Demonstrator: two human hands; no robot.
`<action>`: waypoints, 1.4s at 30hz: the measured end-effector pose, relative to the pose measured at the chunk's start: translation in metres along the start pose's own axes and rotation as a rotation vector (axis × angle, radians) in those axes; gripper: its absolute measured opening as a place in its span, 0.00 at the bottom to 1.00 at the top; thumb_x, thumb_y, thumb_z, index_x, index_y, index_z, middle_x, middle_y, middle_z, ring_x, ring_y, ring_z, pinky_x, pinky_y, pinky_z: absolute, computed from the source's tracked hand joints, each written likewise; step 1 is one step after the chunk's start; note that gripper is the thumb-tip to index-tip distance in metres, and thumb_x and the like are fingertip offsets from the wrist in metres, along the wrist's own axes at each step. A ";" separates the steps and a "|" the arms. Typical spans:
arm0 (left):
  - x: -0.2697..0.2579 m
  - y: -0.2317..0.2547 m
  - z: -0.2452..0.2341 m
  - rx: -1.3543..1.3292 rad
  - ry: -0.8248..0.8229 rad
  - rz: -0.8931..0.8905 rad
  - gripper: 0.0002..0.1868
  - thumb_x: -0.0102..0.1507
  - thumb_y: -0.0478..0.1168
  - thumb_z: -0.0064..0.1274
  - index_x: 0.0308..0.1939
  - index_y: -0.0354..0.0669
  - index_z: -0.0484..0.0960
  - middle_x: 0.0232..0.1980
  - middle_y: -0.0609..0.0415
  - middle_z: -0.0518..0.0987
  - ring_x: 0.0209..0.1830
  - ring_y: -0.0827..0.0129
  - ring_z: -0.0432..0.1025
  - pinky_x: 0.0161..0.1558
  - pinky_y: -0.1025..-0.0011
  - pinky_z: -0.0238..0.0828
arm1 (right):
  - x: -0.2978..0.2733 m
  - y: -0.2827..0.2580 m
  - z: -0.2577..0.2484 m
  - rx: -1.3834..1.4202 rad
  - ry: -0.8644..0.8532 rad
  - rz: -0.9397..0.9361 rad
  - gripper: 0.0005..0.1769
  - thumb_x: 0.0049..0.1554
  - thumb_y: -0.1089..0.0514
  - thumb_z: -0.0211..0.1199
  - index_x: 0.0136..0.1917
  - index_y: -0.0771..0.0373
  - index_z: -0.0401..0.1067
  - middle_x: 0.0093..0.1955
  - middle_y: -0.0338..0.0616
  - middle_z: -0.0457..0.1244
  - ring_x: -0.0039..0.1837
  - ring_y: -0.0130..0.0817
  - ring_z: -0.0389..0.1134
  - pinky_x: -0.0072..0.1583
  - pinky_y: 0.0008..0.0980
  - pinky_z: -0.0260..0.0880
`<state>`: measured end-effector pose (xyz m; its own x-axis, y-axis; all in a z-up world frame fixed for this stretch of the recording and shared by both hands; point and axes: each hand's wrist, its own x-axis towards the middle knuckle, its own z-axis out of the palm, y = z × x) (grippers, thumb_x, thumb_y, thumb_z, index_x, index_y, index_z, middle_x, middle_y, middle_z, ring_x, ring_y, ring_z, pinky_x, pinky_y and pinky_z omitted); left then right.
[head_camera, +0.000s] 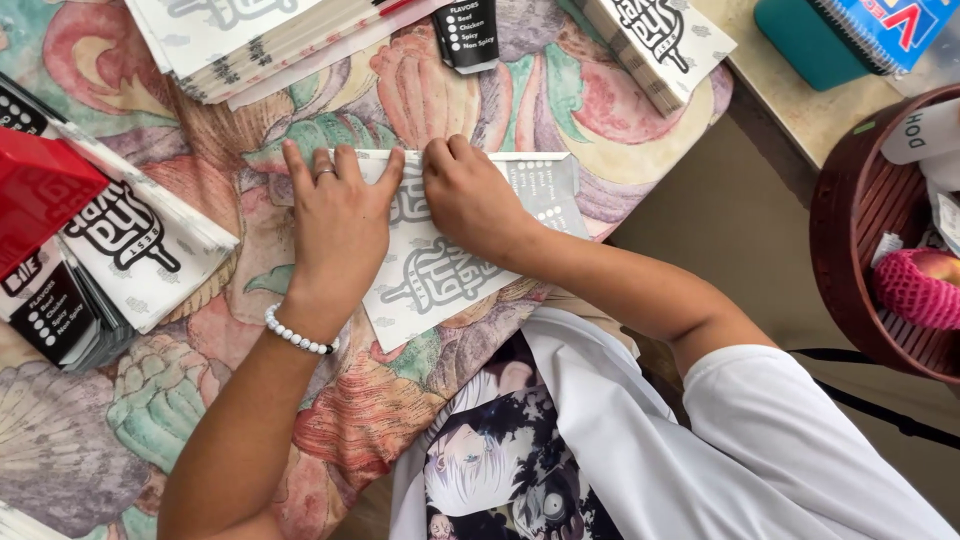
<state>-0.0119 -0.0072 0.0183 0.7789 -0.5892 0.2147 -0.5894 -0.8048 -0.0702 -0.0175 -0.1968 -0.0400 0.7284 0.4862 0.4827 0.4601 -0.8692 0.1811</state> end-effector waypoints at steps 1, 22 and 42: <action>0.000 0.002 0.000 -0.003 0.003 0.002 0.19 0.73 0.39 0.45 0.66 0.56 0.81 0.50 0.29 0.78 0.57 0.31 0.76 0.69 0.29 0.46 | -0.010 0.007 0.000 -0.005 -0.001 0.000 0.12 0.56 0.64 0.54 0.44 0.69 0.78 0.43 0.49 0.61 0.46 0.43 0.65 0.47 0.34 0.70; 0.087 0.036 -0.008 -0.268 -0.403 0.173 0.35 0.56 0.59 0.69 0.54 0.41 0.74 0.52 0.47 0.73 0.48 0.56 0.70 0.54 0.58 0.69 | -0.079 0.075 -0.065 0.160 -0.163 0.301 0.08 0.62 0.62 0.57 0.43 0.69 0.73 0.45 0.48 0.60 0.46 0.45 0.61 0.46 0.40 0.69; 0.023 0.016 -0.079 -1.220 0.186 -0.010 0.14 0.67 0.42 0.62 0.48 0.33 0.84 0.28 0.56 0.75 0.25 0.76 0.66 0.21 0.80 0.61 | -0.051 0.094 -0.144 1.349 0.080 0.293 0.37 0.64 0.50 0.64 0.80 0.59 0.53 0.74 0.49 0.59 0.72 0.42 0.66 0.75 0.42 0.72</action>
<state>-0.0202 -0.0274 0.0991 0.8009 -0.4844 0.3522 -0.4755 -0.1567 0.8657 -0.0845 -0.3165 0.0760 0.8735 0.2562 0.4141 0.4601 -0.1561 -0.8740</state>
